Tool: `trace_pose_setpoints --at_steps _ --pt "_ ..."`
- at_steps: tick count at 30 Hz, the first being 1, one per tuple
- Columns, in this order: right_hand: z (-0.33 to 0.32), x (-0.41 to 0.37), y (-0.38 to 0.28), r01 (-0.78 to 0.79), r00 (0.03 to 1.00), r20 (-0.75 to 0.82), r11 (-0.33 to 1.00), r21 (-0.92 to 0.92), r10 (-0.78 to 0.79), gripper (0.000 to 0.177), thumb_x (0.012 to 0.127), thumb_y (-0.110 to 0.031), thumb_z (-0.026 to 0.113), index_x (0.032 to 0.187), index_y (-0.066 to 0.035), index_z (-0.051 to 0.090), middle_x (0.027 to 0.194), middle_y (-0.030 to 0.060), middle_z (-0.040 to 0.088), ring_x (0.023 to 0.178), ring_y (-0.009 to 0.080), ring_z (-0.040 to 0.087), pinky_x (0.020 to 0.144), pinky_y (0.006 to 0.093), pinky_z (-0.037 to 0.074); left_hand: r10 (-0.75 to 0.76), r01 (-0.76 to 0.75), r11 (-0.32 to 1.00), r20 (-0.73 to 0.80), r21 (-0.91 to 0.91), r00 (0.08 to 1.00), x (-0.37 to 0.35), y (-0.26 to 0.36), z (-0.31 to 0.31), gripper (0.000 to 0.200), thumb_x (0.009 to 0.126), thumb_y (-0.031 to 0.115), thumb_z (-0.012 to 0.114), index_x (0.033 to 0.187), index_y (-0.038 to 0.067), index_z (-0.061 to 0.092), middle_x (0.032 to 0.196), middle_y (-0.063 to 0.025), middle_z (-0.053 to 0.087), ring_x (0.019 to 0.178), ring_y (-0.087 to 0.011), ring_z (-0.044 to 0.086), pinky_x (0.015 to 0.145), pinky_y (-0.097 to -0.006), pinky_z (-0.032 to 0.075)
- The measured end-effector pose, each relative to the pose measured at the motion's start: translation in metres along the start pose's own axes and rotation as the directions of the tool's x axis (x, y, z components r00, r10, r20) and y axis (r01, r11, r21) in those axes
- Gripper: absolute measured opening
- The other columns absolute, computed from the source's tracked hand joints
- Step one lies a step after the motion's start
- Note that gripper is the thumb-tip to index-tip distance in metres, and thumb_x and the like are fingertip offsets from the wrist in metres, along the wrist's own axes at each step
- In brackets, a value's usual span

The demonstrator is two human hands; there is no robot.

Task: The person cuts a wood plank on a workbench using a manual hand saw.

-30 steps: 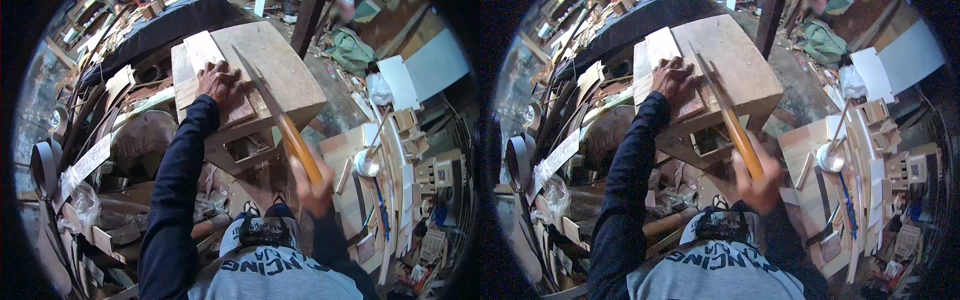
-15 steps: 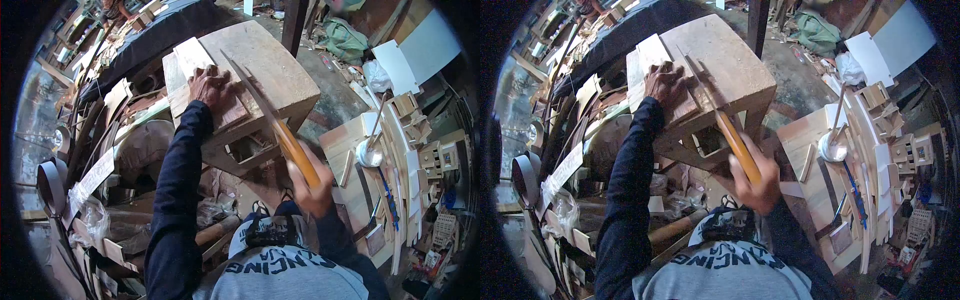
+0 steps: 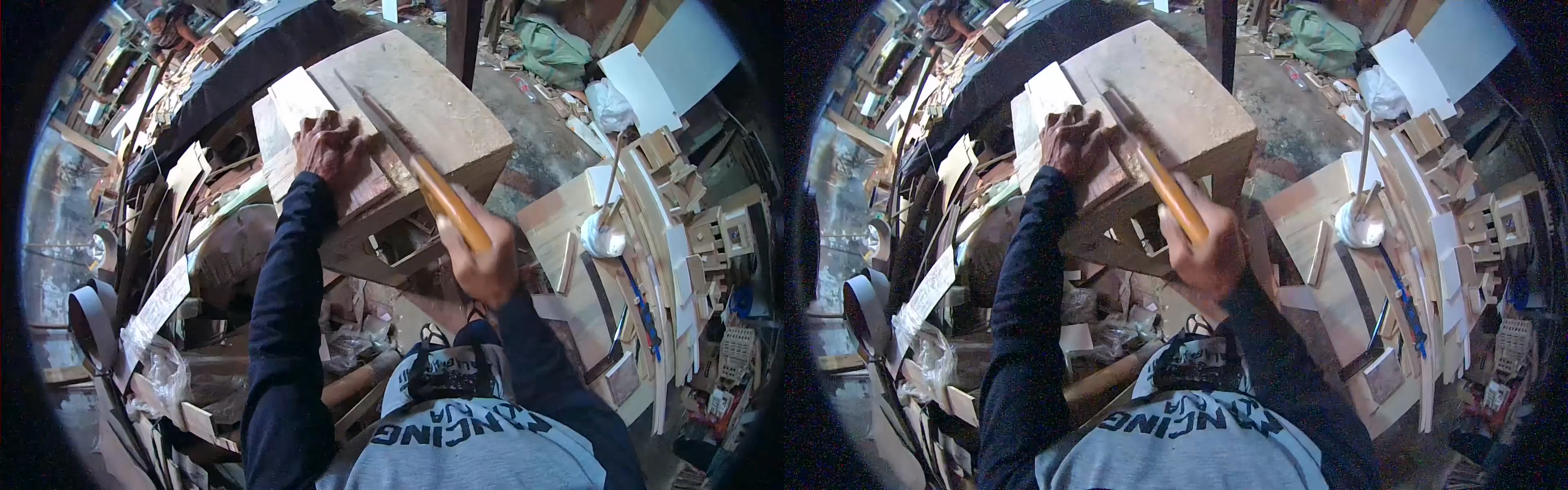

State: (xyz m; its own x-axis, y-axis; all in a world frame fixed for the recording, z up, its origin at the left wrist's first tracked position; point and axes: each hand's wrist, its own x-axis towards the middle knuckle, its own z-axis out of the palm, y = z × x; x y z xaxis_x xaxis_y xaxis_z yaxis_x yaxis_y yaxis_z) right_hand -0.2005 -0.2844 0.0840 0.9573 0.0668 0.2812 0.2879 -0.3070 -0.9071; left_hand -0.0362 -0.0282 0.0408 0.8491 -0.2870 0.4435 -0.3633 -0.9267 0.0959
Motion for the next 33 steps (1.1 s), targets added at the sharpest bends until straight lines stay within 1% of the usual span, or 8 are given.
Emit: trace_pose_setpoints --at_steps 9,10,12,16,17,23,26,33 --pt "-0.011 -0.016 -0.016 -0.060 0.997 -0.053 0.998 -0.026 0.059 0.033 0.090 -0.014 0.060 0.121 -0.001 0.058 0.083 0.0234 0.064 0.075 0.0371 0.069 0.064 0.0385 0.052 0.018 -0.018 1.000 -0.039 0.020 0.999 0.001 -0.003 0.001 0.035 0.085 0.040 0.067 0.111 0.018 0.073 0.114 -0.0093 0.062 0.103 -0.0360 0.052 0.092 -0.0472 0.044" --pt "0.002 0.006 0.002 0.092 0.995 -0.052 0.995 0.030 -0.090 0.031 0.090 -0.014 0.060 0.118 -0.001 0.059 0.082 0.0251 0.062 0.074 0.0404 0.066 0.062 0.0397 0.051 -0.002 0.002 1.000 -0.020 0.021 1.000 0.000 -0.002 0.001 0.034 0.085 0.039 0.066 0.112 0.019 0.073 0.114 -0.0094 0.062 0.103 -0.0360 0.052 0.092 -0.0473 0.043" --pt "-0.005 -0.006 -0.003 -0.061 0.997 0.041 0.998 0.026 0.060 0.035 0.090 -0.013 0.061 0.122 0.001 0.058 0.084 0.0252 0.063 0.075 0.0377 0.069 0.064 0.0392 0.052 -0.042 0.042 0.999 0.009 0.023 0.999 0.005 -0.005 0.003 0.034 0.085 0.039 0.065 0.112 0.020 0.073 0.115 -0.0096 0.062 0.103 -0.0359 0.051 0.093 -0.0475 0.043" --pt "-0.026 -0.044 -0.007 0.097 0.994 -0.045 0.995 -0.018 -0.098 0.043 0.090 -0.011 0.061 0.129 0.004 0.055 0.090 0.0255 0.066 0.081 0.0328 0.071 0.070 0.0384 0.053 -0.013 0.013 0.999 -0.012 -0.040 1.000 0.002 -0.007 0.000 0.035 0.085 0.036 0.064 0.112 0.016 0.073 0.110 -0.0122 0.063 0.102 -0.0367 0.052 0.092 -0.0476 0.042" --pt "-0.021 -0.040 -0.009 0.043 0.999 -0.032 0.999 -0.014 -0.043 0.041 0.090 -0.011 0.061 0.128 0.004 0.055 0.091 0.0257 0.066 0.082 0.0338 0.071 0.070 0.0384 0.053 -0.075 0.077 0.996 0.039 -0.050 0.996 0.002 -0.014 0.011 0.033 0.082 0.047 0.068 0.107 0.028 0.076 0.122 -0.0070 0.060 0.118 -0.0358 0.045 0.100 -0.0503 0.037" --pt "-0.011 -0.017 -0.002 0.094 0.994 -0.055 0.995 0.029 -0.093 0.034 0.090 -0.010 0.059 0.122 0.003 0.057 0.090 0.0246 0.064 0.081 0.0397 0.067 0.070 0.0379 0.052 0.001 -0.001 1.000 -0.018 0.020 1.000 0.004 -0.002 -0.002 0.035 0.085 0.036 0.065 0.110 0.013 0.074 0.114 -0.0133 0.063 0.105 -0.0368 0.052 0.092 -0.0461 0.043" --pt "-0.026 -0.036 -0.003 0.138 0.990 -0.037 0.990 0.019 -0.138 0.038 0.090 -0.010 0.059 0.125 0.003 0.056 0.091 0.0266 0.065 0.079 0.0382 0.069 0.067 0.0377 0.053 -0.049 0.049 0.999 0.024 -0.011 0.999 0.002 -0.005 0.001 0.034 0.084 0.044 0.066 0.110 0.024 0.075 0.119 -0.0105 0.059 0.114 -0.0371 0.047 0.097 -0.0533 0.038" --pt "-0.008 -0.011 0.003 0.157 0.987 -0.048 0.987 0.025 -0.155 0.041 0.089 -0.009 0.060 0.127 0.004 0.055 0.087 0.0258 0.065 0.077 0.0356 0.069 0.068 0.0374 0.053 -0.056 0.056 0.998 0.053 0.006 0.997 0.005 0.001 -0.006 0.037 0.085 0.045 0.065 0.112 0.023 0.074 0.120 -0.0109 0.060 0.112 -0.0360 0.048 0.098 -0.0497 0.038"
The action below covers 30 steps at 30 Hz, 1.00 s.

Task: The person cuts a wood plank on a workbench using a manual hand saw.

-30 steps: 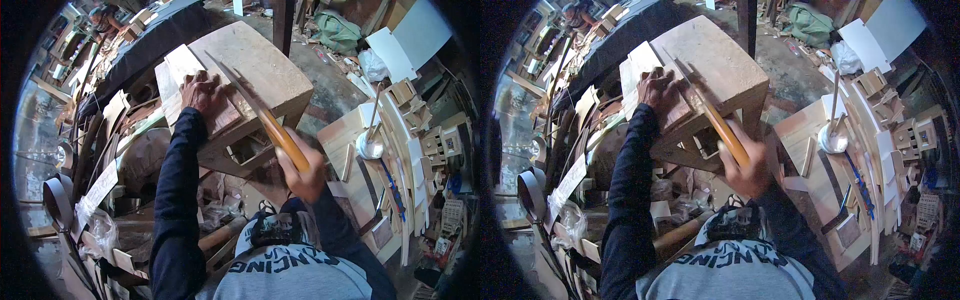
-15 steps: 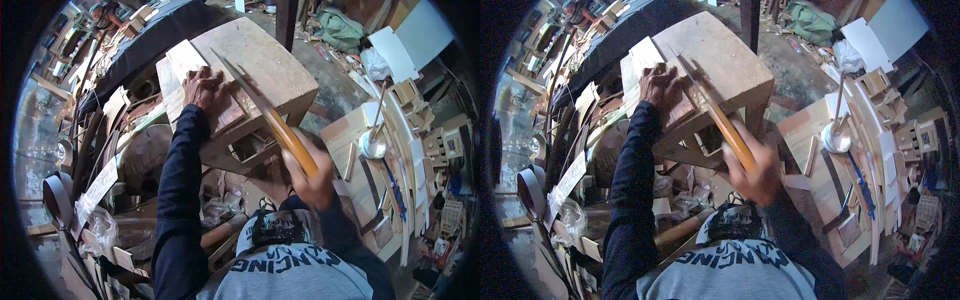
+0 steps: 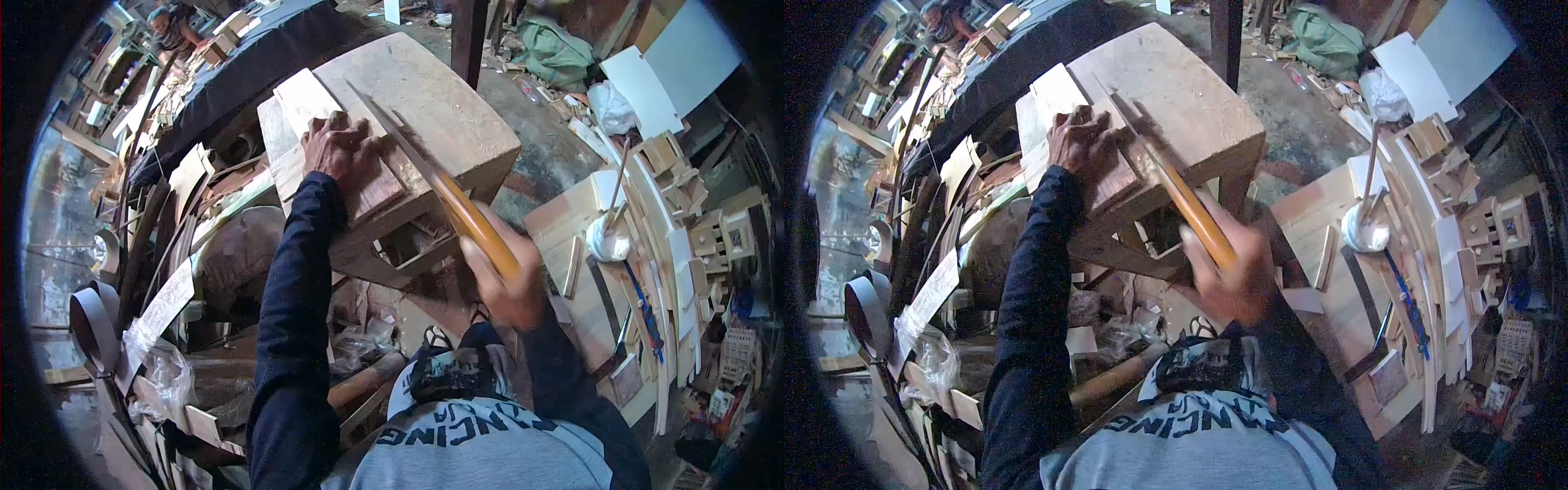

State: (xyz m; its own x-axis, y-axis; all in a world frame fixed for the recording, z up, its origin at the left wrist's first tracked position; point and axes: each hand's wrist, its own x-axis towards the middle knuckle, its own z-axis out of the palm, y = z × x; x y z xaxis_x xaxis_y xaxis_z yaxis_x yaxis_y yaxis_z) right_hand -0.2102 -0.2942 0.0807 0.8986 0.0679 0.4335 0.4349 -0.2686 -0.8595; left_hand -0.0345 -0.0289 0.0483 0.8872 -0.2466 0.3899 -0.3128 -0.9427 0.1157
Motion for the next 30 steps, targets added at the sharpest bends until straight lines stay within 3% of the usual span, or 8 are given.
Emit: trace_pose_setpoints --at_steps 5,7,13,15,16,19,23,30 --pt "0.009 0.015 -0.011 -0.153 0.988 0.030 0.988 -0.023 0.153 0.038 0.089 -0.011 0.060 0.125 0.002 0.056 0.091 0.0267 0.064 0.082 0.0359 0.069 0.070 0.0392 0.052 0.049 -0.051 0.998 -0.048 -0.043 0.998 0.001 -0.014 0.018 0.039 0.084 0.049 0.064 0.112 0.025 0.075 0.120 -0.0113 0.060 0.114 -0.0361 0.047 0.098 -0.0523 0.038" --pt "0.030 0.045 0.021 -0.024 0.999 0.039 0.999 -0.033 0.025 0.033 0.088 -0.012 0.061 0.117 0.004 0.058 0.090 0.0275 0.064 0.079 0.0401 0.067 0.068 0.0402 0.052 0.014 -0.015 0.999 -0.023 -0.047 1.000 0.001 -0.010 0.011 0.038 0.084 0.049 0.064 0.112 0.026 0.075 0.122 -0.0109 0.060 0.115 -0.0361 0.047 0.098 -0.0530 0.038" --pt "-0.017 -0.021 -0.019 -0.036 0.998 0.048 0.999 -0.036 0.038 0.042 0.089 -0.008 0.060 0.129 0.005 0.055 0.097 0.0245 0.069 0.086 0.0286 0.072 0.075 0.0361 0.055 -0.013 0.012 0.998 -0.013 -0.058 1.000 0.006 -0.019 0.015 0.038 0.083 0.049 0.065 0.112 0.027 0.075 0.125 -0.0102 0.059 0.114 -0.0356 0.047 0.098 -0.0526 0.036" --pt "0.001 -0.009 -0.014 -0.085 0.996 0.004 0.996 -0.035 0.086 0.042 0.090 -0.009 0.060 0.128 0.005 0.055 0.096 0.0254 0.068 0.083 0.0298 0.072 0.074 0.0366 0.055 0.009 -0.009 0.998 0.004 -0.064 1.000 0.000 -0.014 0.020 0.038 0.083 0.049 0.065 0.112 0.028 0.075 0.126 -0.0098 0.059 0.114 -0.0354 0.046 0.099 -0.0523 0.036" --pt "0.009 0.017 -0.016 -0.224 0.969 0.081 0.966 -0.126 0.235 0.041 0.090 -0.010 0.060 0.128 0.006 0.055 0.092 0.0265 0.066 0.078 0.0308 0.071 0.071 0.0363 0.055 0.022 -0.022 0.998 -0.016 -0.057 1.000 0.001 -0.014 0.019 0.037 0.083 0.049 0.065 0.112 0.028 0.075 0.126 -0.0095 0.058 0.115 -0.0353 0.046 0.099 -0.0521 0.036" --pt "0.028 0.030 0.018 -0.036 0.999 0.039 0.997 -0.062 0.038 0.042 0.090 -0.011 0.060 0.128 0.006 0.055 0.099 0.0267 0.066 0.084 0.0319 0.070 0.075 0.0354 0.054 0.019 -0.020 0.999 -0.033 -0.028 0.999 -0.002 -0.009 0.009 0.036 0.085 0.046 0.063 0.113 0.025 0.074 0.125 -0.0091 0.059 0.113 -0.0353 0.047 0.098 -0.0507 0.037" --pt "-0.014 -0.036 -0.028 -0.097 0.995 0.013 0.990 -0.107 0.099 0.041 0.090 -0.009 0.058 0.128 0.007 0.055 0.106 0.0229 0.069 0.093 0.0269 0.070 0.081 0.0350 0.054 0.016 -0.016 1.000 -0.004 -0.013 1.000 0.002 -0.003 0.001 0.036 0.090 0.040 0.060 0.115 0.017 0.073 0.122 -0.0113 0.060 0.110 -0.0362 0.049 0.098 -0.0485 0.039" --pt "0.030 0.038 0.000 -0.154 0.987 0.032 0.987 -0.042 0.156 0.032 0.090 -0.012 0.061 0.118 0.004 0.059 0.090 0.0229 0.067 0.076 0.0287 0.066 0.072 0.0341 0.052 -0.003 0.003 1.000 -0.043 -0.007 0.999 -0.003 -0.011 0.013 0.039 0.084 0.051 0.064 0.115 0.029 0.072 0.123 -0.0066 0.056 0.114 -0.0348 0.045 0.096 -0.0533 0.037"
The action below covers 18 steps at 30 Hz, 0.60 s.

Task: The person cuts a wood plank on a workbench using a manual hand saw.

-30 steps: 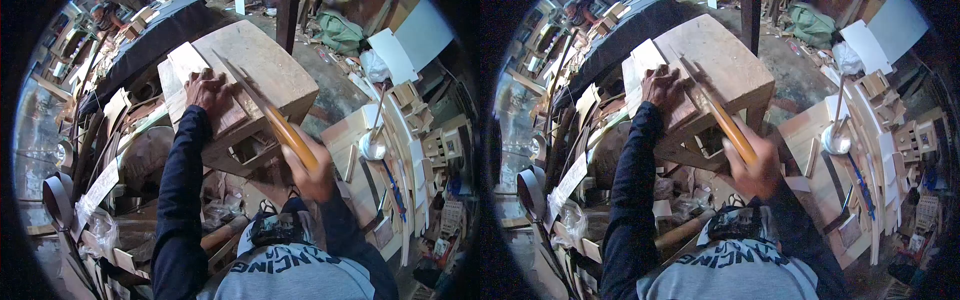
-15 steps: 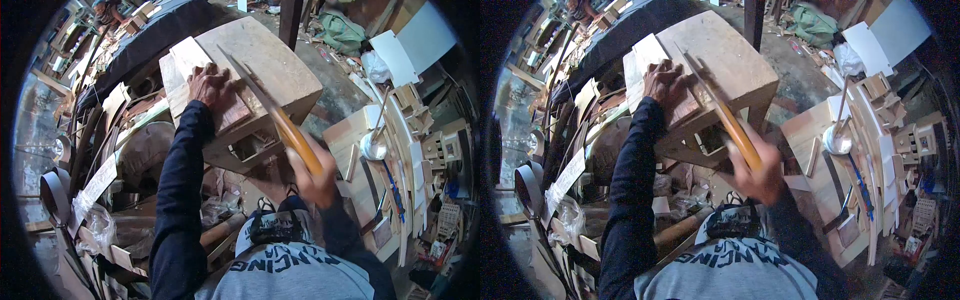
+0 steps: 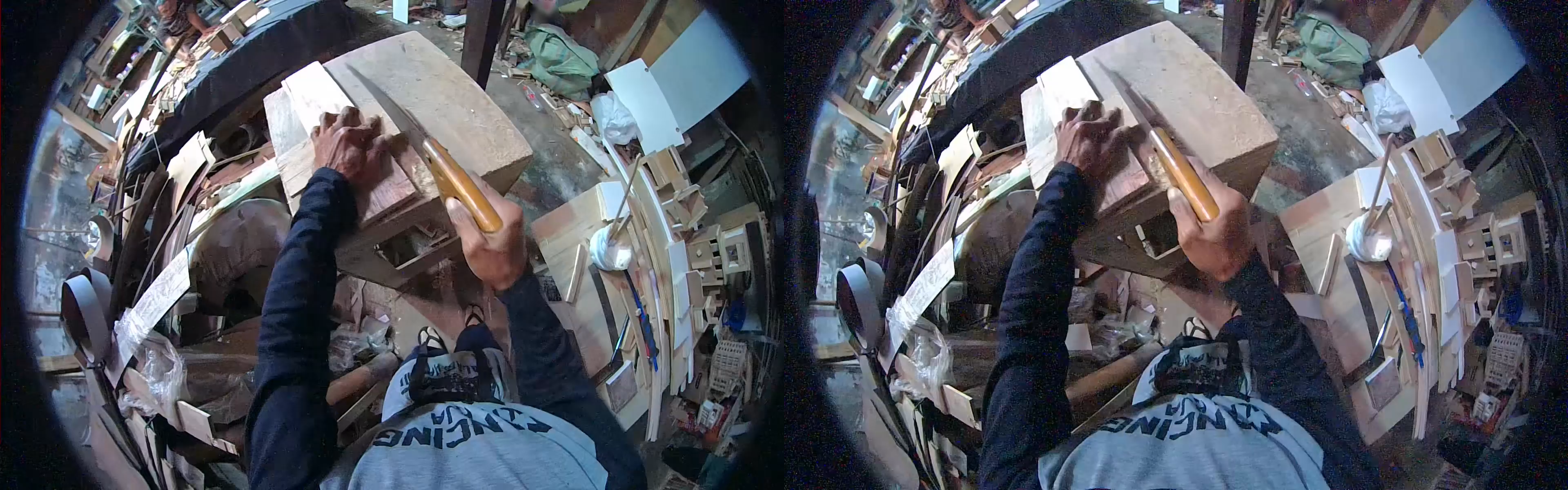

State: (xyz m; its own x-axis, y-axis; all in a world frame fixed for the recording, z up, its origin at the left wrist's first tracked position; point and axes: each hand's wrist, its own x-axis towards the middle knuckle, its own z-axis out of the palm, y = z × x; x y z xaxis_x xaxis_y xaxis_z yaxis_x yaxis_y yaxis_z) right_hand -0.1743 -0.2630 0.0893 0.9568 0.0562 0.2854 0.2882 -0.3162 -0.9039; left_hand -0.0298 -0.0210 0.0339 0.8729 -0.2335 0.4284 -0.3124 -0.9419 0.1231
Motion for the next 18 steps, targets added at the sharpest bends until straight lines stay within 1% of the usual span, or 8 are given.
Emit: trace_pose_setpoints --at_steps 4,7,10,11,13,15,17,18 --pt "-0.041 -0.064 -0.018 -0.081 0.996 -0.019 0.996 0.037 0.082 0.040 0.091 -0.009 0.060 0.129 0.003 0.056 0.102 0.0212 0.070 0.092 0.0240 0.069 0.081 0.0325 0.052 -0.015 0.015 1.000 0.048 0.015 0.999 0.004 0.003 0.002 0.039 0.085 0.051 0.063 0.117 0.030 0.072 0.126 -0.0076 0.055 0.116 -0.0358 0.044 0.097 -0.0538 0.037" --pt "-0.042 -0.072 -0.030 0.010 0.999 -0.035 1.000 -0.015 -0.011 0.040 0.091 -0.009 0.060 0.129 0.003 0.056 0.101 0.0216 0.069 0.090 0.0232 0.070 0.079 0.0329 0.053 -0.023 0.022 1.000 0.075 0.017 0.997 0.000 0.001 -0.001 0.037 0.086 0.050 0.062 0.117 0.030 0.072 0.128 -0.0076 0.054 0.118 -0.0357 0.044 0.097 -0.0538 0.036" --pt "-0.006 -0.004 -0.001 -0.025 0.999 0.039 0.997 -0.067 0.027 0.038 0.089 -0.013 0.063 0.123 0.003 0.059 0.099 0.0231 0.069 0.083 0.0336 0.070 0.075 0.0360 0.054 -0.022 0.022 1.000 0.030 0.004 0.999 0.004 -0.003 0.007 0.034 0.085 0.050 0.063 0.111 0.031 0.075 0.130 -0.0064 0.054 0.119 -0.0342 0.044 0.099 -0.0524 0.035" --pt "0.006 0.010 0.011 0.085 0.994 -0.063 0.996 -0.038 -0.087 0.039 0.089 -0.013 0.063 0.123 0.004 0.058 0.100 0.0238 0.068 0.085 0.0335 0.070 0.077 0.0352 0.054 -0.024 0.024 1.000 0.025 -0.006 0.999 0.006 -0.002 0.006 0.035 0.085 0.051 0.064 0.110 0.031 0.075 0.130 -0.0063 0.055 0.118 -0.0340 0.044 0.099 -0.0521 0.035" --pt "-0.011 -0.004 0.001 -0.041 0.998 0.050 0.997 -0.059 0.044 0.041 0.089 -0.010 0.061 0.126 0.007 0.056 0.104 0.0235 0.069 0.091 0.0289 0.070 0.082 0.0347 0.053 -0.029 0.030 0.999 0.027 -0.030 0.999 0.005 -0.003 0.004 0.035 0.083 0.053 0.064 0.108 0.031 0.076 0.130 -0.0061 0.055 0.118 -0.0336 0.044 0.100 -0.0514 0.034" --pt "-0.034 -0.049 -0.014 -0.073 0.997 0.003 0.997 -0.030 0.073 0.042 0.089 -0.006 0.059 0.129 0.007 0.055 0.106 0.0222 0.069 0.095 0.0242 0.069 0.084 0.0340 0.053 -0.029 0.029 1.000 0.004 -0.003 1.000 0.006 -0.004 0.008 0.035 0.083 0.054 0.064 0.108 0.032 0.076 0.128 -0.0059 0.056 0.118 -0.0332 0.045 0.100 -0.0503 0.034" --pt "-0.047 -0.060 -0.029 -0.115 0.992 0.053 0.993 0.012 0.114 0.041 0.090 -0.006 0.059 0.130 0.004 0.055 0.104 0.0213 0.070 0.093 0.0221 0.069 0.082 0.0334 0.053 -0.044 0.044 0.999 0.013 -0.003 0.999 0.005 -0.004 0.004 0.034 0.084 0.051 0.064 0.108 0.031 0.076 0.127 -0.0061 0.057 0.117 -0.0334 0.045 0.100 -0.0497 0.034" --pt "-0.040 -0.057 -0.028 -0.045 0.999 0.024 0.999 -0.005 0.045 0.041 0.090 -0.007 0.059 0.129 0.004 0.056 0.102 0.0215 0.070 0.092 0.0222 0.069 0.081 0.0332 0.053 -0.034 0.034 0.999 0.004 -0.010 0.999 0.003 -0.006 0.004 0.034 0.084 0.050 0.064 0.109 0.030 0.076 0.126 -0.0063 0.058 0.117 -0.0335 0.045 0.100 -0.0497 0.034"
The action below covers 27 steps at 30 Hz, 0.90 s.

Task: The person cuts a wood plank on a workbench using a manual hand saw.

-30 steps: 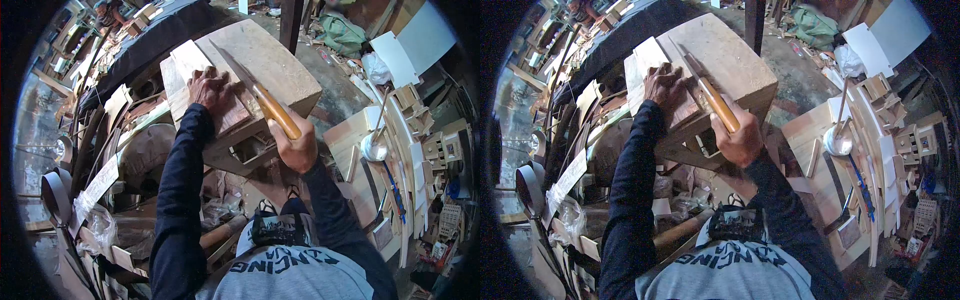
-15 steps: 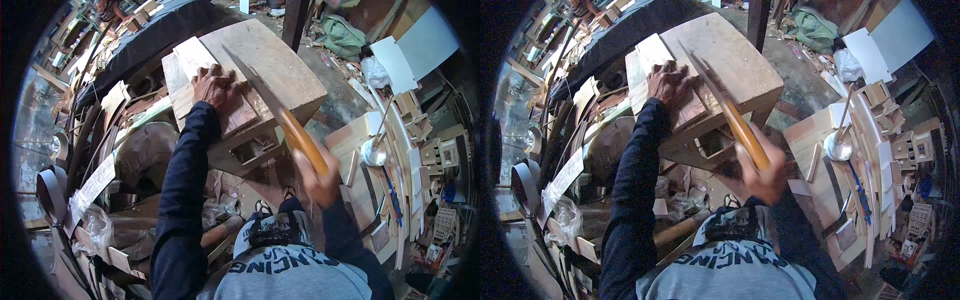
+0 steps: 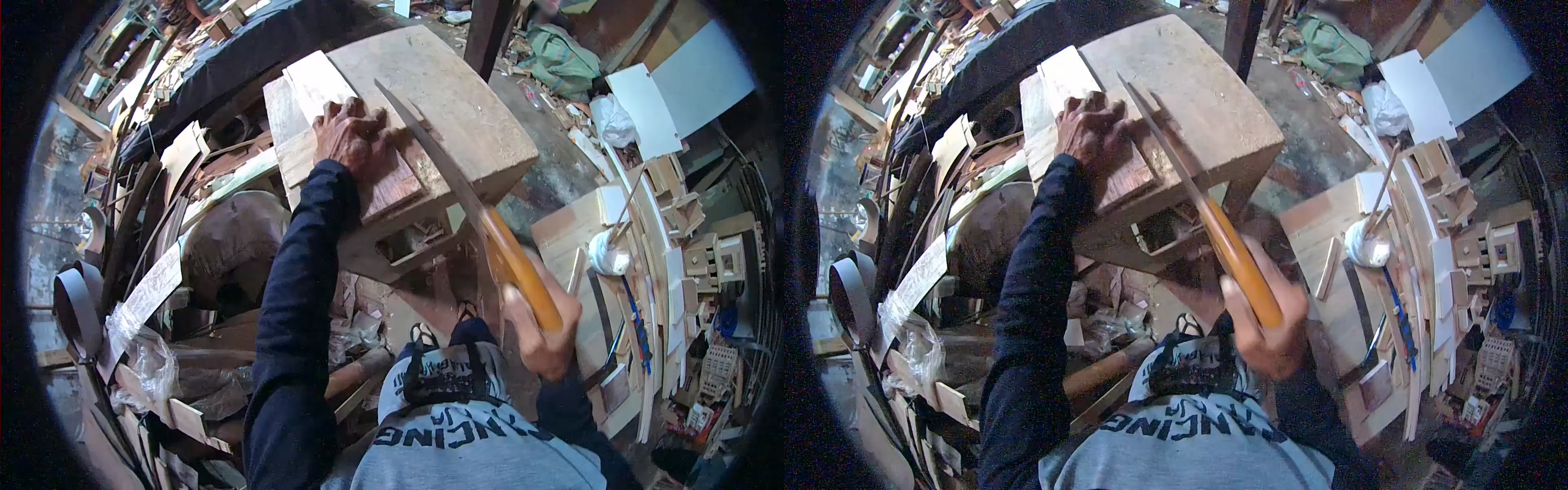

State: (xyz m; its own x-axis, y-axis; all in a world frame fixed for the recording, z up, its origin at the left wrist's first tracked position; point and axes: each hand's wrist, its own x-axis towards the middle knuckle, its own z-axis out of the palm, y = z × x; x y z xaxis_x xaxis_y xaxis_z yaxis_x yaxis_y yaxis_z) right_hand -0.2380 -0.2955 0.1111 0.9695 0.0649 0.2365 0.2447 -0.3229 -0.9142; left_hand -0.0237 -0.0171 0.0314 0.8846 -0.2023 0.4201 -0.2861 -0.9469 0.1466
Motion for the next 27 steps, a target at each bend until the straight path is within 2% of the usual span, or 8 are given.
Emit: trace_pose_setpoints --at_steps 4,8,13,17,21,22,25,27 --pt "0.042 0.073 0.030 0.079 0.997 0.005 0.995 -0.053 -0.079 0.034 0.089 -0.013 0.062 0.120 0.002 0.060 0.090 0.0239 0.066 0.084 0.0351 0.069 0.074 0.0362 0.053 0.027 -0.028 0.999 -0.013 -0.025 1.000 0.001 0.007 -0.001 0.034 0.084 0.046 0.064 0.111 0.028 0.076 0.124 -0.0068 0.059 0.115 -0.0338 0.046 0.099 -0.0502 0.035" --pt "0.051 0.078 0.035 0.147 0.987 -0.063 0.989 0.011 -0.146 0.035 0.090 -0.019 0.062 0.118 0.002 0.061 0.092 0.0254 0.067 0.088 0.0379 0.069 0.075 0.0383 0.054 0.025 -0.026 0.999 -0.022 -0.026 0.999 0.002 0.001 0.002 0.035 0.083 0.046 0.064 0.110 0.028 0.075 0.121 -0.0061 0.059 0.114 -0.0335 0.046 0.096 -0.0522 0.038" --pt "0.046 0.067 0.028 -0.048 0.998 0.033 0.996 -0.073 0.050 0.038 0.092 -0.028 0.063 0.115 0.001 0.062 0.094 0.0261 0.068 0.088 0.0428 0.067 0.076 0.0423 0.053 0.023 -0.023 1.000 0.014 0.019 1.000 0.000 0.006 -0.003 0.037 0.084 0.052 0.063 0.109 0.027 0.075 0.117 -0.0053 0.058 0.115 -0.0321 0.047 0.095 -0.0524 0.038" --pt "0.037 0.050 0.017 0.018 0.999 -0.027 0.999 -0.029 -0.018 0.038 0.091 -0.028 0.063 0.116 0.001 0.062 0.093 0.0235 0.067 0.087 0.0366 0.068 0.079 0.0396 0.053 0.114 -0.114 0.993 -0.012 -0.015 0.993 -0.014 0.018 -0.014 0.035 0.090 0.042 0.060 0.115 0.020 0.073 0.122 -0.0100 0.061 0.114 -0.0339 0.050 0.096 -0.0480 0.041" --pt "0.033 0.026 0.023 0.133 0.988 -0.087 0.985 0.109 -0.124 0.038 0.092 -0.023 0.063 0.119 0.002 0.060 0.091 0.0184 0.067 0.086 0.0252 0.067 0.082 0.0356 0.051 0.081 -0.081 0.997 0.000 -0.007 0.997 -0.028 0.036 -0.022 0.042 0.089 0.050 0.060 0.115 0.020 0.071 0.121 -0.0108 0.061 0.112 -0.0347 0.051 0.096 -0.0483 0.039" --pt "0.028 0.017 0.019 -0.024 0.999 -0.029 0.990 0.136 0.028 0.038 0.092 -0.020 0.062 0.121 0.003 0.059 0.091 0.0162 0.066 0.086 0.0219 0.065 0.081 0.0342 0.051 0.109 -0.109 0.994 0.022 -0.029 0.994 -0.029 0.037 -0.025 0.045 0.087 0.053 0.061 0.116 0.020 0.071 0.121 -0.0103 0.060 0.112 -0.0348 0.051 0.096 -0.0493 0.039" --pt "0.030 0.009 0.021 -0.101 0.994 -0.036 0.984 0.144 0.108 0.037 0.092 -0.019 0.062 0.121 0.005 0.058 0.092 0.0168 0.067 0.086 0.0224 0.065 0.080 0.0330 0.051 0.107 -0.106 0.994 -0.040 0.026 0.993 -0.033 0.042 -0.023 0.047 0.086 0.055 0.062 0.115 0.020 0.072 0.120 -0.0098 0.060 0.112 -0.0349 0.050 0.095 -0.0507 0.040" --pt "0.032 0.010 0.018 -0.010 0.998 -0.061 0.994 0.105 0.016 0.037 0.092 -0.019 0.062 0.121 0.005 0.058 0.092 0.0166 0.067 0.086 0.0218 0.065 0.080 0.0324 0.051 0.081 -0.081 0.997 -0.012 0.010 0.997 -0.036 0.044 -0.025 0.048 0.085 0.055 0.062 0.115 0.019 0.072 0.120 -0.0095 0.061 0.113 -0.0345 0.050 0.095 -0.0507 0.040"
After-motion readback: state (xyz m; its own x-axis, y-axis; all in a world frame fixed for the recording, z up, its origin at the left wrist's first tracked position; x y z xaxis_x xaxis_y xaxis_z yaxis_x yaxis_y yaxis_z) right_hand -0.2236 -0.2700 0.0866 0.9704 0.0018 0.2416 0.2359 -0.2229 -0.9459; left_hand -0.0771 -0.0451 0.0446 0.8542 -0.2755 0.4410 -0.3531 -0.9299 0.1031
